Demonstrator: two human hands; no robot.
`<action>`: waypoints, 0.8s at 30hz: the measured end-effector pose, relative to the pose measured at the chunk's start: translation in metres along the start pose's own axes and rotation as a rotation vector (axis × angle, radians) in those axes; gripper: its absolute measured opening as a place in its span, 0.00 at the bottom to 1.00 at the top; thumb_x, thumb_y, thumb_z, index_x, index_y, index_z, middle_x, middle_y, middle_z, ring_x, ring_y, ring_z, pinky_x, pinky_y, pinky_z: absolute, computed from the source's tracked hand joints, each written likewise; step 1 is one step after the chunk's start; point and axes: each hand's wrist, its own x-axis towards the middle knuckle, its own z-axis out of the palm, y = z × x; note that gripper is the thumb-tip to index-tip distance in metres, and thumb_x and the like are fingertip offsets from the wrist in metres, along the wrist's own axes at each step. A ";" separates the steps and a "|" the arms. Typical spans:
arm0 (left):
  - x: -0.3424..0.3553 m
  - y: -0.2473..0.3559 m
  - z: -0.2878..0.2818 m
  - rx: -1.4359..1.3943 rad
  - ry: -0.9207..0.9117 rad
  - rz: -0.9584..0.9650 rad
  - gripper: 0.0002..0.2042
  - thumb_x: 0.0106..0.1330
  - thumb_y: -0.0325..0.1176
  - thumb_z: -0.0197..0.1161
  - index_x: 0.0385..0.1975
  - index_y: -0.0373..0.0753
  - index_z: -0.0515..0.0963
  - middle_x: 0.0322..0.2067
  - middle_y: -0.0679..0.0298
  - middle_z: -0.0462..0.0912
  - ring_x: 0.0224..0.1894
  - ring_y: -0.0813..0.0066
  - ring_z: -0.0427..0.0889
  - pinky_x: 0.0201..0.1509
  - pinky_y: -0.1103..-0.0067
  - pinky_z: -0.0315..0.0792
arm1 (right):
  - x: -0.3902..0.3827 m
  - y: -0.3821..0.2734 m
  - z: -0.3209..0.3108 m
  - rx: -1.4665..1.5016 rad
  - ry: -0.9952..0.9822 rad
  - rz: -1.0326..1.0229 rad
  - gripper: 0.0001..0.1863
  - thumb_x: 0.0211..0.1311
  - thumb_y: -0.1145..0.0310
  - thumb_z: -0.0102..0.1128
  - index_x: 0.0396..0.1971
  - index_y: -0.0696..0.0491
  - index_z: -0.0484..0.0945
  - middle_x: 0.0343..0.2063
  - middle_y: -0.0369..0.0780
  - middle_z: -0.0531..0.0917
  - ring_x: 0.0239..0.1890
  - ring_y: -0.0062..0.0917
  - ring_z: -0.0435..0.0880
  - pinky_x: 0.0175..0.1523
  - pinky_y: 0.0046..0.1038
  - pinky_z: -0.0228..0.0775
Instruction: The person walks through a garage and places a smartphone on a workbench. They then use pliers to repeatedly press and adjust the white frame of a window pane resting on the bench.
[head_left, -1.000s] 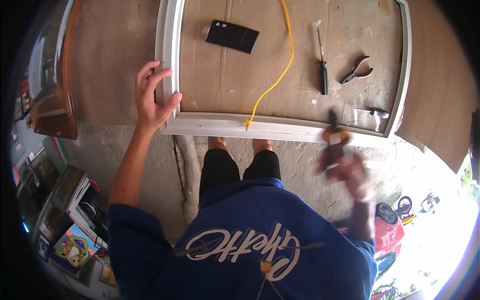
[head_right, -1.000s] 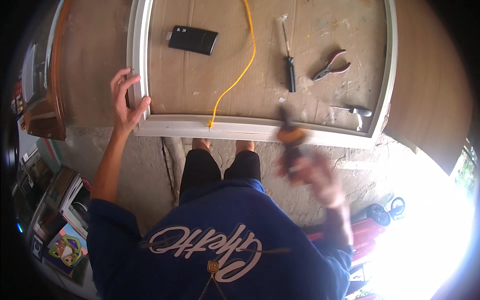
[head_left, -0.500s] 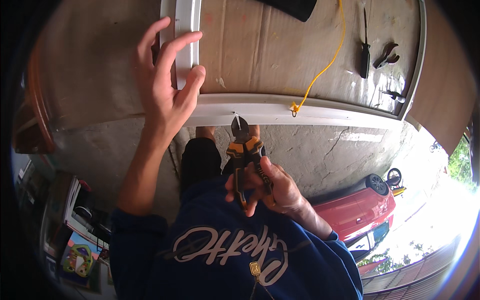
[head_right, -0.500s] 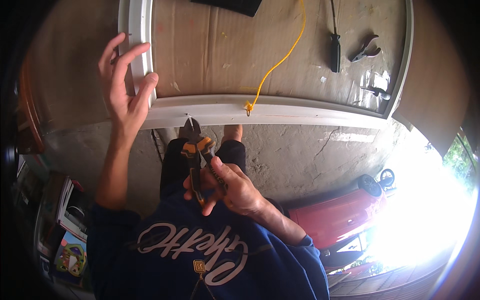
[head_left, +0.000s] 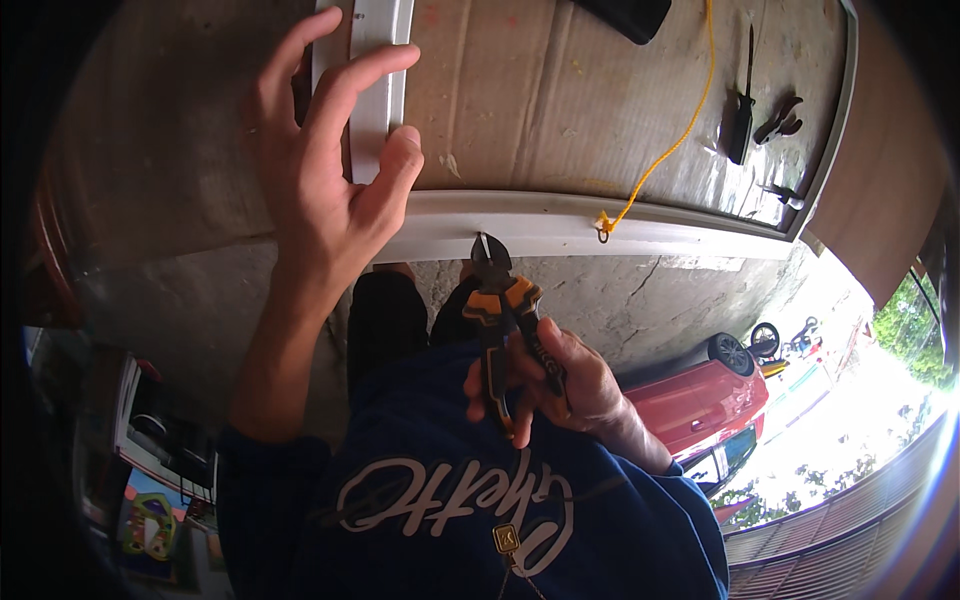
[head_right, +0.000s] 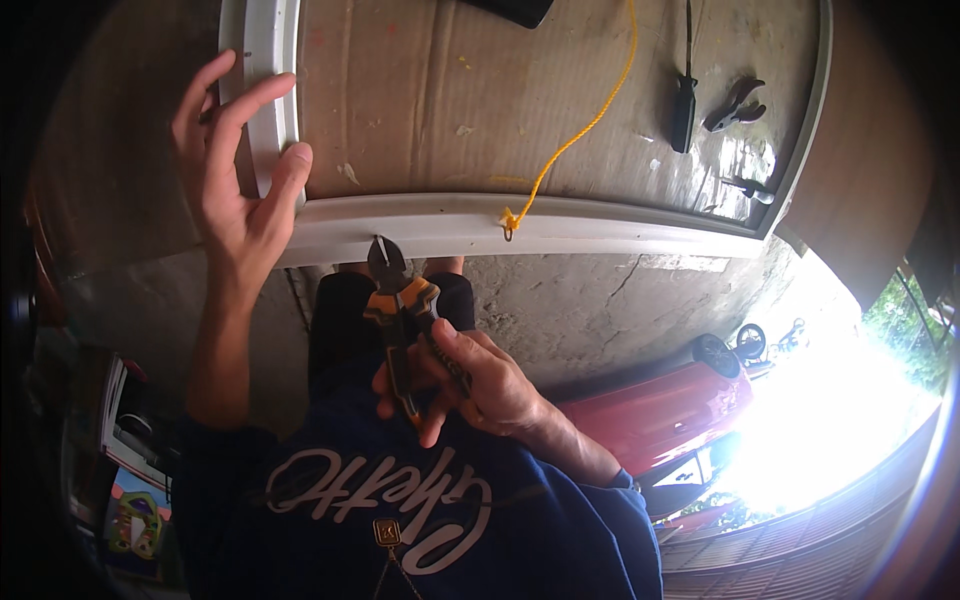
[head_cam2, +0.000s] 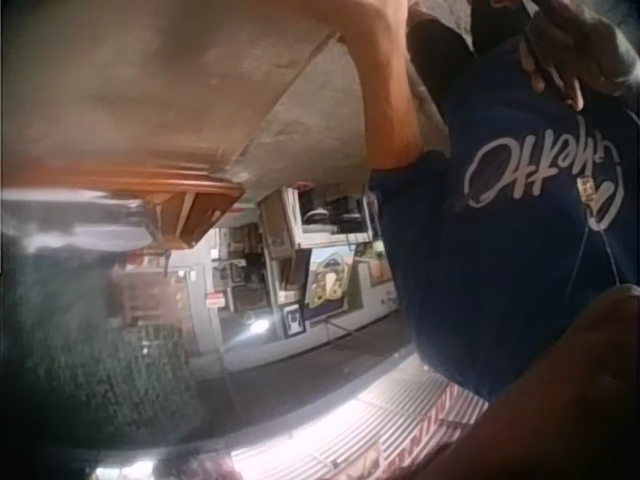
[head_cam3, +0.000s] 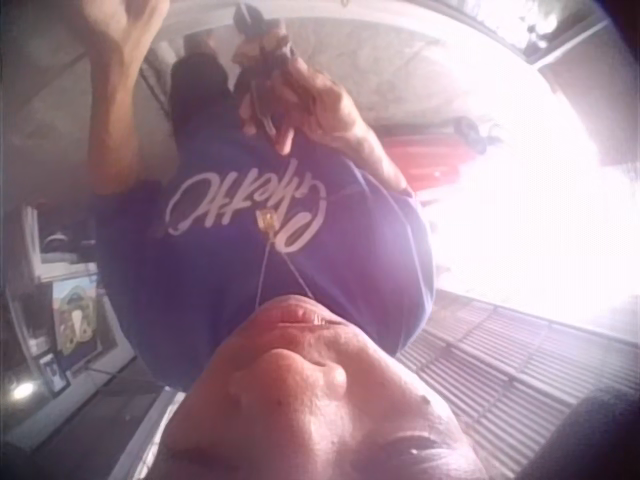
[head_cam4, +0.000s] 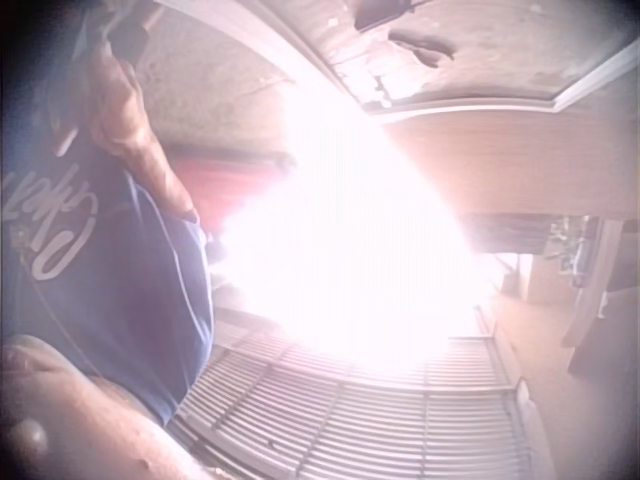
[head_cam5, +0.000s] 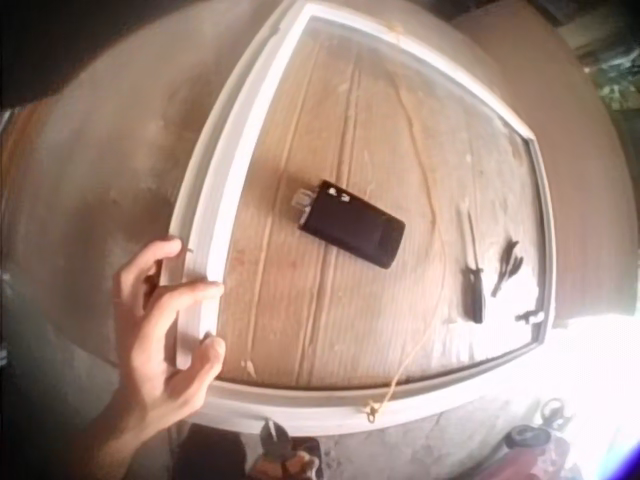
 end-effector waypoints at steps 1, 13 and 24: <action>0.000 0.000 0.000 -0.019 0.002 -0.005 0.19 0.50 0.28 0.65 0.45 0.42 0.78 0.56 0.57 0.65 0.55 0.63 0.64 0.58 0.69 0.59 | 0.000 -0.001 0.001 0.005 0.000 0.002 0.36 0.69 0.45 0.28 0.47 0.69 0.65 0.41 0.55 0.76 0.42 0.40 0.81 0.25 0.29 0.81; 0.002 0.001 0.003 0.023 0.024 -0.008 0.16 0.53 0.32 0.68 0.43 0.41 0.78 0.56 0.56 0.64 0.55 0.63 0.64 0.56 0.70 0.61 | -0.001 0.002 -0.002 0.064 -0.025 0.023 0.35 0.68 0.44 0.31 0.47 0.67 0.65 0.42 0.55 0.75 0.42 0.40 0.81 0.25 0.29 0.81; 0.002 0.001 0.002 -0.025 0.004 -0.035 0.16 0.54 0.29 0.67 0.44 0.40 0.78 0.56 0.55 0.63 0.54 0.64 0.66 0.52 0.73 0.65 | 0.000 0.010 0.002 0.243 0.037 0.043 0.29 0.64 0.42 0.41 0.20 0.56 0.64 0.42 0.66 0.71 0.41 0.58 0.77 0.23 0.41 0.81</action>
